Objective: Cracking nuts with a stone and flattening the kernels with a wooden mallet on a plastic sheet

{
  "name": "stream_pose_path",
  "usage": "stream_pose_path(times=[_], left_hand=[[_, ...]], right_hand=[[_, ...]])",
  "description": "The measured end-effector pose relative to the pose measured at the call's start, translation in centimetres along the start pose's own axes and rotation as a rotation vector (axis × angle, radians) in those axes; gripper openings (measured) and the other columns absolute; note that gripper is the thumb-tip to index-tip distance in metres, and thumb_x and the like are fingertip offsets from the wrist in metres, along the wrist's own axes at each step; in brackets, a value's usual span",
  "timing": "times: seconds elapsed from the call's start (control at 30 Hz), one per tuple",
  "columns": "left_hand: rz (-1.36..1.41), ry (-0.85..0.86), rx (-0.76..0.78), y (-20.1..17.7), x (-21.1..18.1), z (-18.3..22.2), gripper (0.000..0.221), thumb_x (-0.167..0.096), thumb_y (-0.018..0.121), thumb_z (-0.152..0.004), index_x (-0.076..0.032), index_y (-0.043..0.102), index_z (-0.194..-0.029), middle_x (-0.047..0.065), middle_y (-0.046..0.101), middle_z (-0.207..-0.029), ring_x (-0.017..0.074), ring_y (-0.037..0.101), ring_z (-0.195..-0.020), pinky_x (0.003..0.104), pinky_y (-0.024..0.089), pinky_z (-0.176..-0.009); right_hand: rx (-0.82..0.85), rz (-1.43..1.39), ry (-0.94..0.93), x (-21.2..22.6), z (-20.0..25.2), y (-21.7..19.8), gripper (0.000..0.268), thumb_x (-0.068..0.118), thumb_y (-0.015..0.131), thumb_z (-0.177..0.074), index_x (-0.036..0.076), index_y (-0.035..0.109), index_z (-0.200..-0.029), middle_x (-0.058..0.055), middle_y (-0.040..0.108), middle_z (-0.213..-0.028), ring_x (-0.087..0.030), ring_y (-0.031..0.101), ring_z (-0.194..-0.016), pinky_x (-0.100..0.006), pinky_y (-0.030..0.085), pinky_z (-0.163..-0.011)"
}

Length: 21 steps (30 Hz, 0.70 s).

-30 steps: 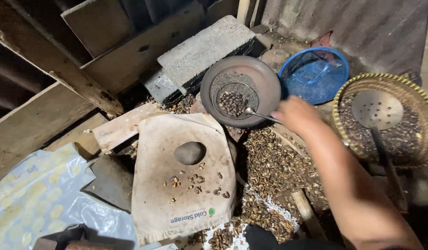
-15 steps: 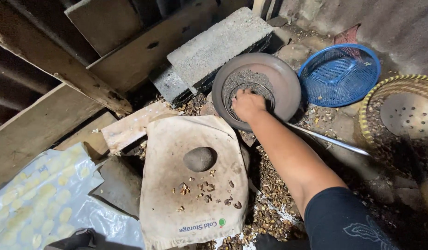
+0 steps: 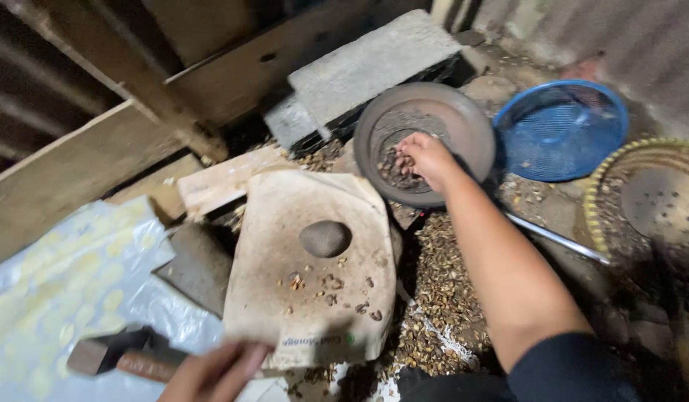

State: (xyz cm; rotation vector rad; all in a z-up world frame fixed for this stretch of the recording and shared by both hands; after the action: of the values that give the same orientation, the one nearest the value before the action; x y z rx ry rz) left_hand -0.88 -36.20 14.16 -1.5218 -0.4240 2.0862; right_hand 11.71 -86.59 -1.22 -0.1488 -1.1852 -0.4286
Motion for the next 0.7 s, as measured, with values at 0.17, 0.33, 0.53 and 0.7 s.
stream_pose_path(times=[0.17, 0.33, 0.53, 0.7], left_hand=[[0.826, -0.37, 0.477, 9.8, -4.8, -6.0, 0.06, -0.039, 0.035, -0.105, 0.002, 0.048, -0.148, 0.011, 0.054, -0.124, 0.022, 0.055, -0.109, 0.038, 0.05, -0.097], [1.465, -0.7, 0.286, 12.2, 2.6, -6.0, 0.038, -0.035, 0.043, -0.106, -0.006, 0.063, -0.121, 0.017, 0.068, -0.121, 0.0336, 0.069, -0.108, 0.045, 0.059, -0.088], [0.865, -0.504, 0.087, 9.7, 5.5, -8.6, 0.018, -0.016, 0.052, -0.098, -0.004, 0.065, -0.102, 0.0, 0.051, -0.079, 0.0119, 0.046, -0.065, 0.018, 0.029, -0.047], [-0.405, 0.762, -0.01, 12.8, 4.9, -11.1, 0.027, -0.021, 0.071, -0.09, -0.022, 0.07, -0.118, 0.005, 0.065, -0.109, 0.0278, 0.061, -0.113, 0.041, 0.051, -0.1]], right_hand=[[0.38, 0.217, -0.162, 0.7, 9.3, 10.6, 0.02, 0.017, 0.053, -0.105, 0.001, 0.06, -0.115, -0.02, 0.068, -0.102, -0.027, 0.072, -0.085, -0.037, 0.064, -0.071], [0.364, 0.79, -0.846, -3.4, 15.3, 19.8, 0.021, 0.018, 0.059, -0.095, 0.01, 0.072, -0.11, -0.01, 0.068, -0.103, -0.033, 0.072, -0.098, -0.037, 0.062, -0.078], [0.34, 1.15, -1.252, -6.9, 18.6, 18.2, 0.023, 0.03, 0.059, -0.101, 0.013, 0.072, -0.112, -0.005, 0.07, -0.118, -0.026, 0.065, -0.117, -0.034, 0.059, -0.082], [0.432, 1.348, -0.82, 0.7, 16.8, 17.7, 0.053, 0.025, 0.069, -0.094, 0.017, 0.056, -0.144, -0.024, 0.044, -0.148, -0.052, 0.041, -0.139, -0.06, 0.044, -0.109]])
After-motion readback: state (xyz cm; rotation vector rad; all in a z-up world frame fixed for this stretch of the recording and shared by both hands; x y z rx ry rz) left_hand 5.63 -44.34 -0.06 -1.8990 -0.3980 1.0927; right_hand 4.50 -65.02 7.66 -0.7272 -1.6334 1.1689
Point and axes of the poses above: each hand's wrist, its own z-axis away from the middle knuckle, its own y-axis out of the palm, x = y × z, the point moved 2 cm from there along -z, towards the middle knuckle
